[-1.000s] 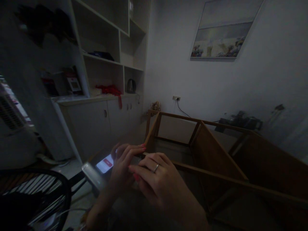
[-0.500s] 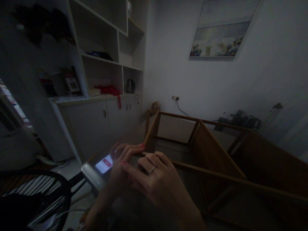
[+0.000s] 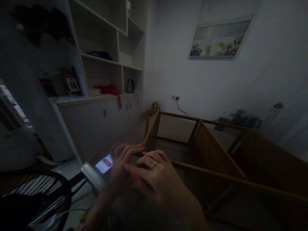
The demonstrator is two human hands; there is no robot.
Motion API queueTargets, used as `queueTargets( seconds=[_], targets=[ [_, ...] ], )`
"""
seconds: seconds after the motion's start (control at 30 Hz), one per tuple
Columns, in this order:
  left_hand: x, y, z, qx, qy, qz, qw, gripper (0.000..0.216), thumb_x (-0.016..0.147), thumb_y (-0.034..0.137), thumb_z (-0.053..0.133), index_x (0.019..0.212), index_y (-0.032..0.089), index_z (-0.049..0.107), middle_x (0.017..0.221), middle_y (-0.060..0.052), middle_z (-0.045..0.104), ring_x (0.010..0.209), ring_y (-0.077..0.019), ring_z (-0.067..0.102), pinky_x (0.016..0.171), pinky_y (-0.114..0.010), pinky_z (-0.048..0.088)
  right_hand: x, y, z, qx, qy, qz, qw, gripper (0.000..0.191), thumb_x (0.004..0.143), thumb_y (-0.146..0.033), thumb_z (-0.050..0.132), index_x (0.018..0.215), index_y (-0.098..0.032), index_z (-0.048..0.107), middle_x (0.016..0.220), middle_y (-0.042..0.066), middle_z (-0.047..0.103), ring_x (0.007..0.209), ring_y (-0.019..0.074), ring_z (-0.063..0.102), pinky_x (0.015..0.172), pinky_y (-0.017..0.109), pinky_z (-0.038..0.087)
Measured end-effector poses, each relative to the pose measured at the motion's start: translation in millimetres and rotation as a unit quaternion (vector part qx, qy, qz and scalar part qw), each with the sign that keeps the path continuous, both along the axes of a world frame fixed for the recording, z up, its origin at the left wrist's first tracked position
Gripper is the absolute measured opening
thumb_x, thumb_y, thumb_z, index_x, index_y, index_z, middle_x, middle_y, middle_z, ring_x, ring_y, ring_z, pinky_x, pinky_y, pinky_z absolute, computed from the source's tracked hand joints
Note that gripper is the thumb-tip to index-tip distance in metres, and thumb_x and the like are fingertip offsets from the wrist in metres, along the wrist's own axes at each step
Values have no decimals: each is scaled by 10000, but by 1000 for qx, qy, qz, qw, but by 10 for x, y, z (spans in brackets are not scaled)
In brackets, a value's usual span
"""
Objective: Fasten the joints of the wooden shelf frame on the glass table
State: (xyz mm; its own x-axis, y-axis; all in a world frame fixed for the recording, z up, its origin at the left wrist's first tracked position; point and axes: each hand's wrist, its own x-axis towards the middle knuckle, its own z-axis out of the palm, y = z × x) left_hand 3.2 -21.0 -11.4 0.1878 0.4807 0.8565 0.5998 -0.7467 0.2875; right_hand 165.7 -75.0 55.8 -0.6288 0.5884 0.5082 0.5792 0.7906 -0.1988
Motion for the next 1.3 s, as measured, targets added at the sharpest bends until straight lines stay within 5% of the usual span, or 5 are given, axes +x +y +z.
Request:
queueTargets(
  seconds=[0.4, 0.63, 0.83, 1.07, 1.3],
  targets=[
    [-44, 1, -7, -10, 16, -15, 1000, 315, 949, 465, 406, 1135, 269, 569, 1121, -31, 699, 1034, -243, 505, 1051, -432, 192, -53, -18, -20, -49, 31, -22, 998, 285, 897, -219, 667, 1151, -347, 662, 902, -41, 648, 965, 159, 514, 917, 315, 361],
    [-27, -3, -8, -15, -3, -13, 1000, 324, 947, 475, 411, 1115, 265, 593, 1097, -27, 704, 1025, -241, 509, 1071, -424, 184, -146, -3, -127, 53, 57, -57, 995, 107, 925, -313, 617, 987, -274, 695, 899, 9, 602, 898, 175, 500, 802, 296, 431],
    [-34, 5, -8, -17, 8, -5, 1000, 250, 975, 311, 382, 1125, 292, 581, 1123, 4, 708, 1045, -219, 514, 1066, -405, 179, -286, 33, -235, 177, 58, -47, 981, 213, 984, -263, 512, 834, -174, 634, 794, 16, 607, 798, 155, 517, 790, 282, 471],
    [-18, -8, 15, -25, 7, 9, 1000, 217, 931, 246, 474, 1108, 298, 587, 1106, 20, 718, 1052, -218, 512, 1070, -409, 186, -339, 53, -269, 208, 51, -56, 975, 138, 978, -201, 527, 1070, -168, 624, 790, 10, 638, 738, 157, 549, 724, 296, 466],
    [-14, -23, 27, -24, -3, 1, 1000, 258, 872, 245, 482, 1098, 285, 600, 1100, 5, 717, 1028, -235, 519, 1063, -439, 215, -362, 2, -280, 257, 51, -84, 962, 188, 994, -148, 457, 1108, -130, 606, 717, 10, 633, 672, 153, 554, 648, 285, 448]
  ],
)
